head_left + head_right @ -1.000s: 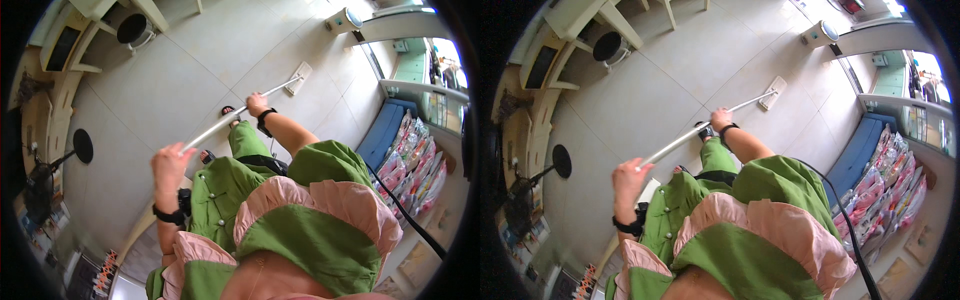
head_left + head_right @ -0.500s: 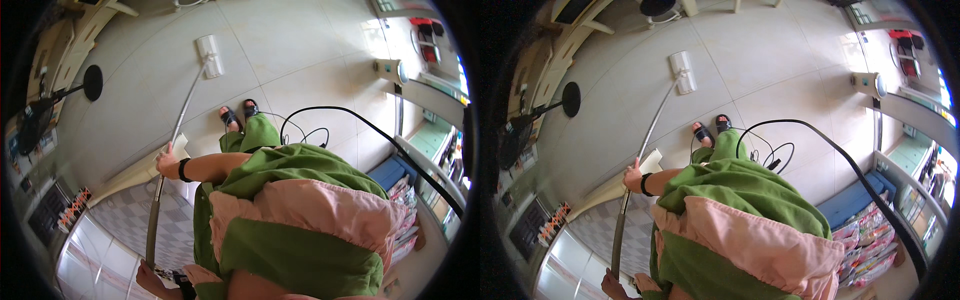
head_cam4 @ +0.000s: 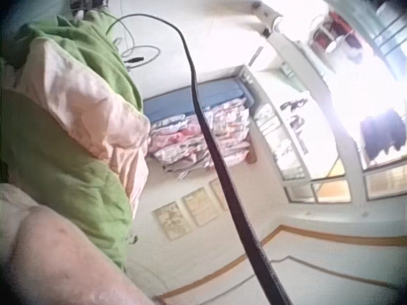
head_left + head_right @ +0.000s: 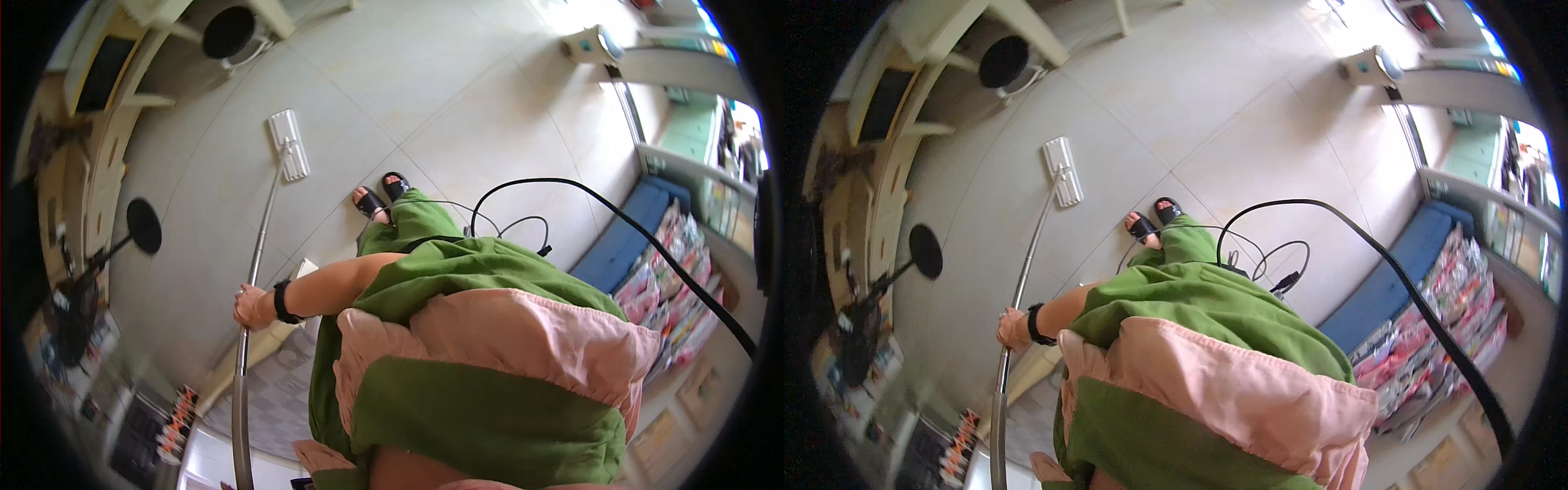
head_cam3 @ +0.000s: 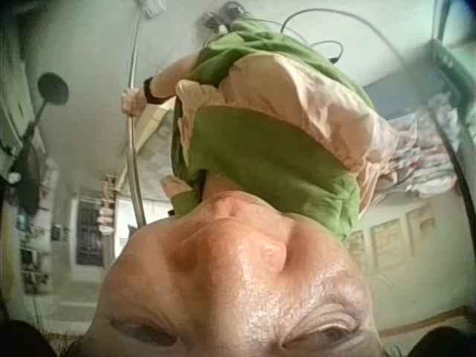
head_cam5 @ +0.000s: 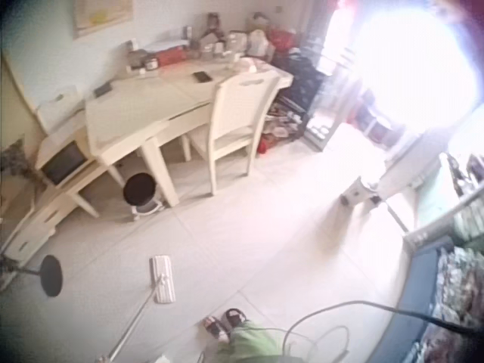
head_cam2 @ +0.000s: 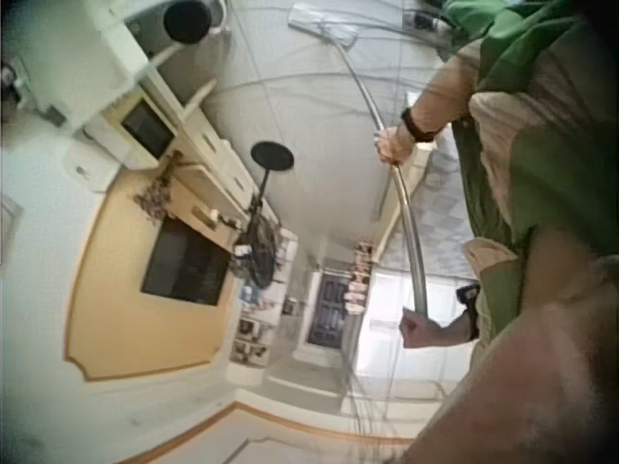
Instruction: The recorder uses a flat mop to clean the floor in multiple rooms of a residence.
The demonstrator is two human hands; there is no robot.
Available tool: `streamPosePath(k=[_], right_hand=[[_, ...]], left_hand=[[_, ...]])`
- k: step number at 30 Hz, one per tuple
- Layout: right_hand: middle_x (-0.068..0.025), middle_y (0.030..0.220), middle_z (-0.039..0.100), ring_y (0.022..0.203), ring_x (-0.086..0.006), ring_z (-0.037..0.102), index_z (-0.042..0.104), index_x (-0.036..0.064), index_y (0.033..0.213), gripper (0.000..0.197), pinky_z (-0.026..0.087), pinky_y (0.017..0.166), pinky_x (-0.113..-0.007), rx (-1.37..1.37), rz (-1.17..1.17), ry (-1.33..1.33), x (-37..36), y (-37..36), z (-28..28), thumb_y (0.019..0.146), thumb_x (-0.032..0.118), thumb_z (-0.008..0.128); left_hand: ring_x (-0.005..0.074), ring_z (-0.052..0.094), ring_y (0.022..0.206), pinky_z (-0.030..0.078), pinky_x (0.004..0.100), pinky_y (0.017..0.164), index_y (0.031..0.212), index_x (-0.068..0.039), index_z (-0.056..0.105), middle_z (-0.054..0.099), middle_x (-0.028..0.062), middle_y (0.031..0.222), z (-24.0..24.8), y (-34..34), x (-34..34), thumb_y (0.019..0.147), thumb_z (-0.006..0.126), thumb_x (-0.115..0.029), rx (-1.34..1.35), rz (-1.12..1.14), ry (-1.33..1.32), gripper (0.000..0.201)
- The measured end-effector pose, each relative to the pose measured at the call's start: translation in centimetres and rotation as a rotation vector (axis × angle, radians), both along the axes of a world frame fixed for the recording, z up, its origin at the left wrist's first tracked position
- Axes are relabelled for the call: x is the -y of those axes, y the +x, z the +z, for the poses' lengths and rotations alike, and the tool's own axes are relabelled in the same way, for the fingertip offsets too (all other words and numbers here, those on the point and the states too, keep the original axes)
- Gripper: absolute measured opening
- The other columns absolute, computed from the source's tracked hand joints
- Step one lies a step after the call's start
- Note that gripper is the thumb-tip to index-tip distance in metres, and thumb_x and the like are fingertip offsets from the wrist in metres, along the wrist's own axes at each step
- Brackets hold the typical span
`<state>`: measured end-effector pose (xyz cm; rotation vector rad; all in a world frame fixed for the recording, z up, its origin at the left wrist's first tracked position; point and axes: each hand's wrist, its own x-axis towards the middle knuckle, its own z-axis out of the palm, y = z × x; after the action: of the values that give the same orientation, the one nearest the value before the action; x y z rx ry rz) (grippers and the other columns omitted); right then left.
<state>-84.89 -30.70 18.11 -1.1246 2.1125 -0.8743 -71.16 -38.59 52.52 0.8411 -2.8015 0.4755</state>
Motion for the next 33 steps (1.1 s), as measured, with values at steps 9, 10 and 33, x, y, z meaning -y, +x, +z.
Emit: streamPosePath(k=[9,10,33], right_hand=[[-0.0110,0.092,0.055,0.092,-0.0292,0.050,0.056,0.0100,0.094,0.035,0.023,0.079,-0.065,0.296,-0.492,0.269,-15.6,-5.3,-4.2,0.068,0.034,0.054],[-0.0114,0.094,0.054,0.091,-0.0296,0.050,0.055,0.0090,0.093,0.032,0.022,0.077,-0.067,0.346,-0.557,0.320,-17.5,-5.8,-6.2,0.068,0.028,0.052],[-0.0074,0.082,0.052,0.089,-0.0259,0.044,0.061,0.0157,0.072,0.015,0.035,0.082,-0.033,0.101,-1.284,0.668,-77.4,-10.6,-17.1,0.066,0.006,0.051]], left_hand=[[0.0080,0.045,0.058,0.039,0.0233,0.052,0.073,0.004,0.054,0.053,0.0052,0.062,-9.0,-20.8,1.3,0.081,0.050,-0.020,0.202,-0.451,0.456,0.026],[0.0069,0.044,0.057,0.037,0.0224,0.051,0.071,0.004,0.053,0.051,0.0047,0.061,-11.2,-22.8,-1.3,0.081,0.050,-0.021,0.190,-0.497,0.591,0.027],[0.0325,0.051,0.056,0.040,0.0370,0.049,0.075,-0.002,0.056,0.054,0.0153,0.064,-25.1,-31.1,-57.9,0.071,0.058,-0.030,0.577,-1.093,0.698,0.029]])
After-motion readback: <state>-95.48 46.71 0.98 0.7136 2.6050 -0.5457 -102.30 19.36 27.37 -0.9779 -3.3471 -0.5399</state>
